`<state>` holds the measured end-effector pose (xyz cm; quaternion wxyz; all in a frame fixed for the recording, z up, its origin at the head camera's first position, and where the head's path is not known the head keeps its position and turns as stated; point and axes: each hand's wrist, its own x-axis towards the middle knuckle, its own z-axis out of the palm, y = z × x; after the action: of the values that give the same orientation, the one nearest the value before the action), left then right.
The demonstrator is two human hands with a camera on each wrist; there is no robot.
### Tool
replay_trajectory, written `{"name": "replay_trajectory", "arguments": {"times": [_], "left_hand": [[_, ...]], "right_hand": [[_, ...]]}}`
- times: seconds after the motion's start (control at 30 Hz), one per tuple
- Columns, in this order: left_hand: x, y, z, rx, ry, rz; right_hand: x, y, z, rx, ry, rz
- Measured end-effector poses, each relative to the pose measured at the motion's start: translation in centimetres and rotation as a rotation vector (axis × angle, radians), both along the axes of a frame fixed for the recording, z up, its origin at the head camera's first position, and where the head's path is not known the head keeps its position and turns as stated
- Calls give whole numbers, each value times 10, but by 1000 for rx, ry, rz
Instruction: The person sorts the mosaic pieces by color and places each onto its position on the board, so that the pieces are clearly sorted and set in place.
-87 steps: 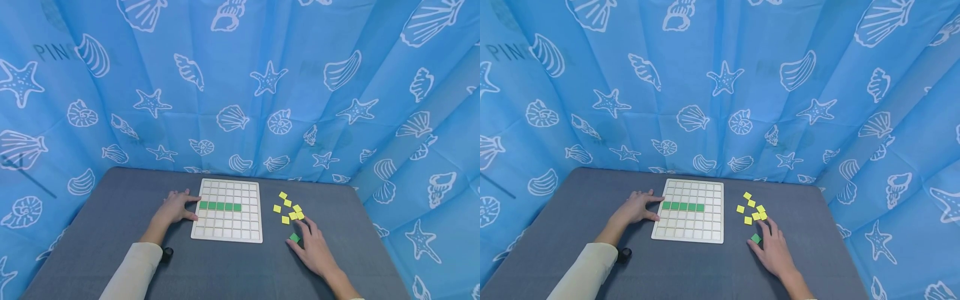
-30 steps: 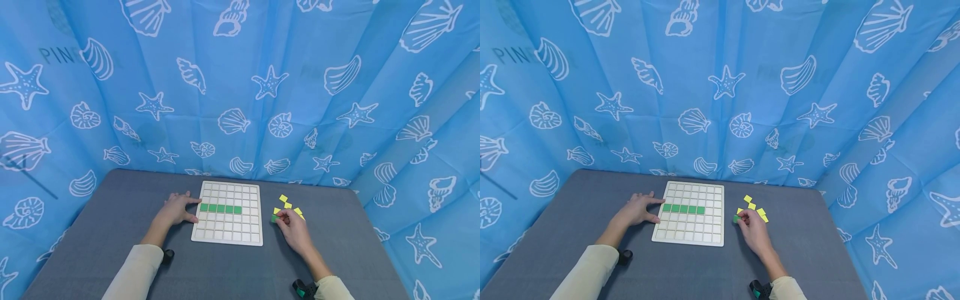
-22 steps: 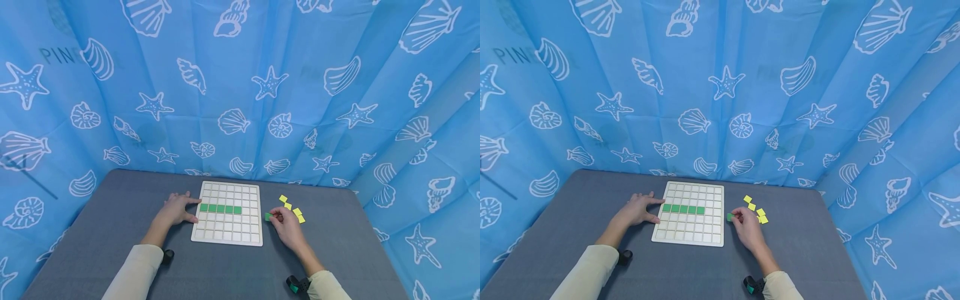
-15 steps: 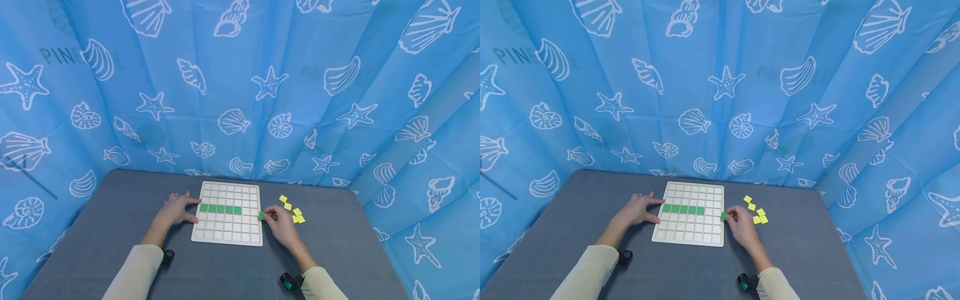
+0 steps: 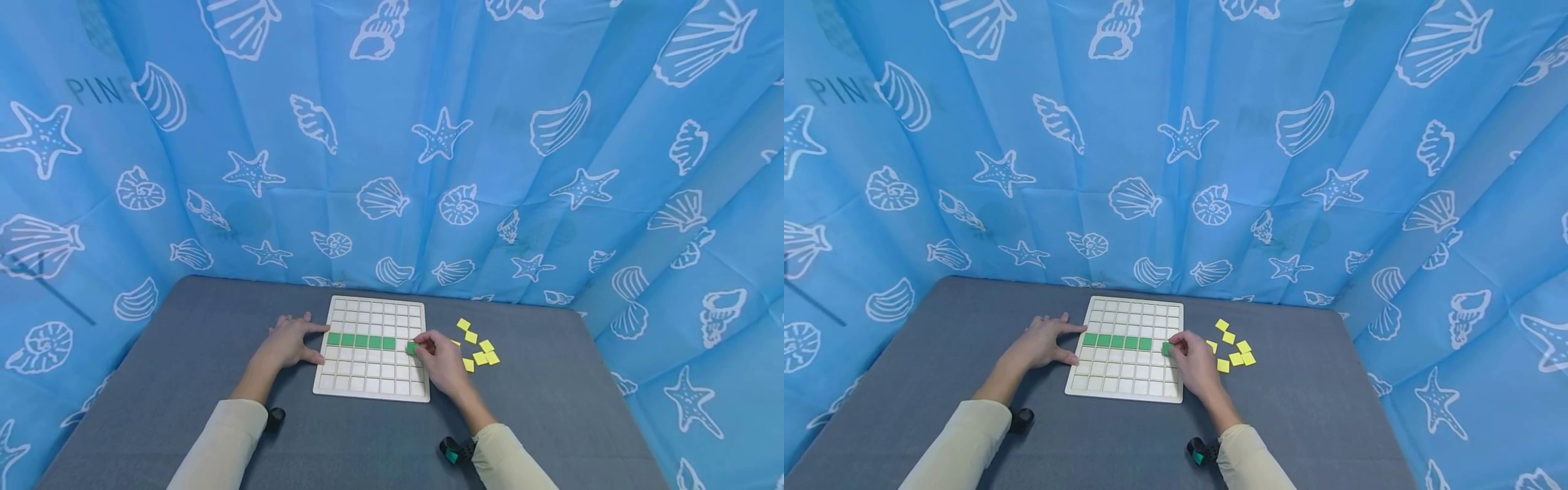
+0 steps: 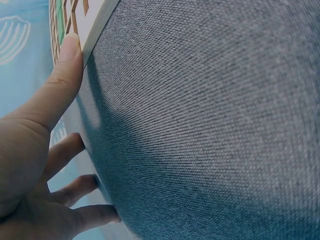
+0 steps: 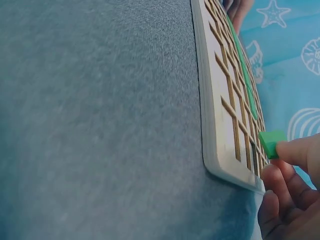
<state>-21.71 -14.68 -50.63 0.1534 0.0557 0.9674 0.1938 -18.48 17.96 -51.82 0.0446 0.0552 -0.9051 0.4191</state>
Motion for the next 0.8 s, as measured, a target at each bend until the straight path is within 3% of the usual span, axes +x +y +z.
{"name": "replay_trajectory", "arguments": {"times": [0.27,0.8], "left_hand": [[1,1,0,0,-5,-4],[2,1,3,-6,8,-12]], "right_hand": [[-8,-13,2,45,-43,-15],[-18,-25,3,176,-42,-42]]}}
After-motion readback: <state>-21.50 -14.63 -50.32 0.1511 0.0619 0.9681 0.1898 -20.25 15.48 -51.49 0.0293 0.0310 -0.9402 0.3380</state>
